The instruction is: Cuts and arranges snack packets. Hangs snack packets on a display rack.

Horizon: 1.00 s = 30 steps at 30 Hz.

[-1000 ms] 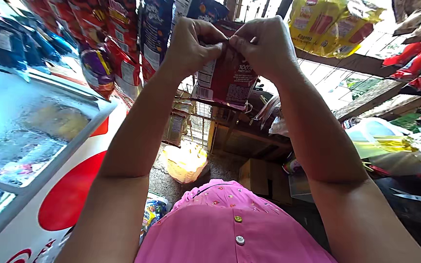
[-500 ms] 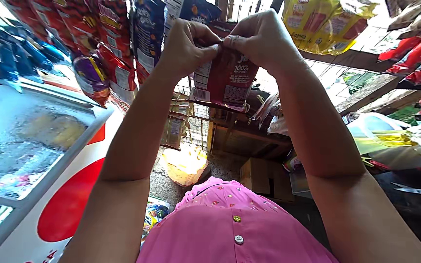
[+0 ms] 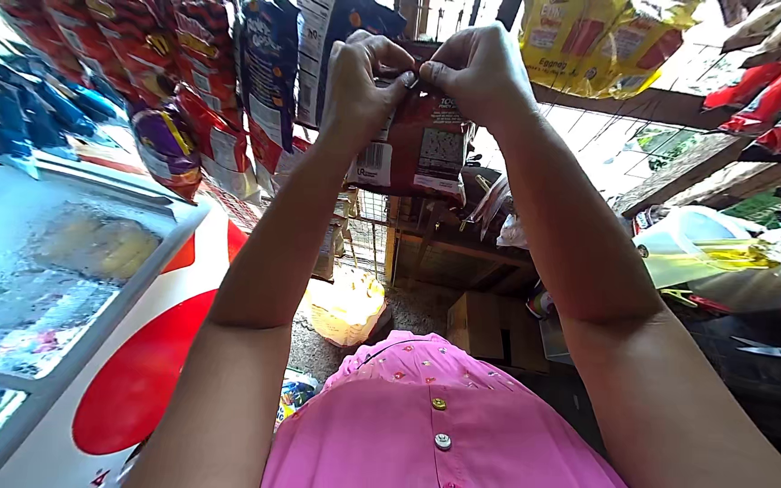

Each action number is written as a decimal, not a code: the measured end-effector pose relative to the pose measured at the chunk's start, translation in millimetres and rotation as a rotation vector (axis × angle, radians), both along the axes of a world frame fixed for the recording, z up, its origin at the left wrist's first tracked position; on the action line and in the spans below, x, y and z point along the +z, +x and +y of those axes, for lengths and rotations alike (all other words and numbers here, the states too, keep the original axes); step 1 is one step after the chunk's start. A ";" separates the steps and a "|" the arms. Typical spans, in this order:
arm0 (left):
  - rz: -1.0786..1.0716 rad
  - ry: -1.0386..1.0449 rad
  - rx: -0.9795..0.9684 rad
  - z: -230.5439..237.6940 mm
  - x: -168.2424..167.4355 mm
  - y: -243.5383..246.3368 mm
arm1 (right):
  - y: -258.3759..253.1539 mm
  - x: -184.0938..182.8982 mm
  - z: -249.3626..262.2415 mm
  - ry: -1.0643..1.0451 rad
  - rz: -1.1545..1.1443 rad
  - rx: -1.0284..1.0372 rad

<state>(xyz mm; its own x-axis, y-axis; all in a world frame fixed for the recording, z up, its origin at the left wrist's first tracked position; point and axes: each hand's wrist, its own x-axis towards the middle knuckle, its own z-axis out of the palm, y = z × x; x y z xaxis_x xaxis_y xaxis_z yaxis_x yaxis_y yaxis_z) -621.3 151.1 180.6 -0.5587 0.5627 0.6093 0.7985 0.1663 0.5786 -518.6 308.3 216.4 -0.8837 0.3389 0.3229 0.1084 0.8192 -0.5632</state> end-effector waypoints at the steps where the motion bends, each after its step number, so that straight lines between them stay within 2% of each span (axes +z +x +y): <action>1: 0.014 -0.005 0.026 -0.2 -0.1 3.1 | 5.7 0.5 -5.3 0.060 0.018 -0.047; 3: 0.082 -0.028 0.080 -8.4 -2.2 16.2 | 20.8 -7.9 -15.3 0.203 0.170 -0.104; 5: 0.187 -0.031 0.126 -21.0 -11.3 36.3 | 35.0 -27.5 -17.3 0.272 0.426 -0.008; 7: 0.281 -0.020 0.105 -27.5 -27.8 54.5 | 49.2 -47.6 -20.7 0.302 0.556 0.086; 12: 0.365 -0.126 0.131 -17.6 -58.7 61.7 | 46.8 -86.1 -23.3 0.345 0.426 0.137; 16: 0.345 -0.129 0.123 -18.6 -56.9 61.2 | 42.7 -88.4 -17.8 0.296 0.375 0.179; 20: 0.331 -0.054 0.150 -31.5 -56.4 78.1 | 61.9 -94.0 -19.9 0.166 0.558 0.221; 23: 0.352 0.055 0.147 -52.7 -66.5 100.4 | 81.8 -112.5 -18.5 0.096 0.723 0.242; 25: 0.252 0.159 -0.001 -78.1 -69.3 128.9 | 92.8 -132.9 -15.8 0.063 0.812 0.243; 28: -0.165 0.198 -0.495 -148.0 -56.3 213.8 | 108.9 -168.8 -18.1 -0.015 0.923 0.284; 29: -0.304 0.069 -0.763 -171.3 -38.0 241.6 | 115.4 -180.6 -22.5 -0.042 0.930 0.324; 30: -0.383 -0.167 -1.073 -186.1 -12.7 259.3 | 121.2 -192.5 -28.4 -0.073 0.922 0.389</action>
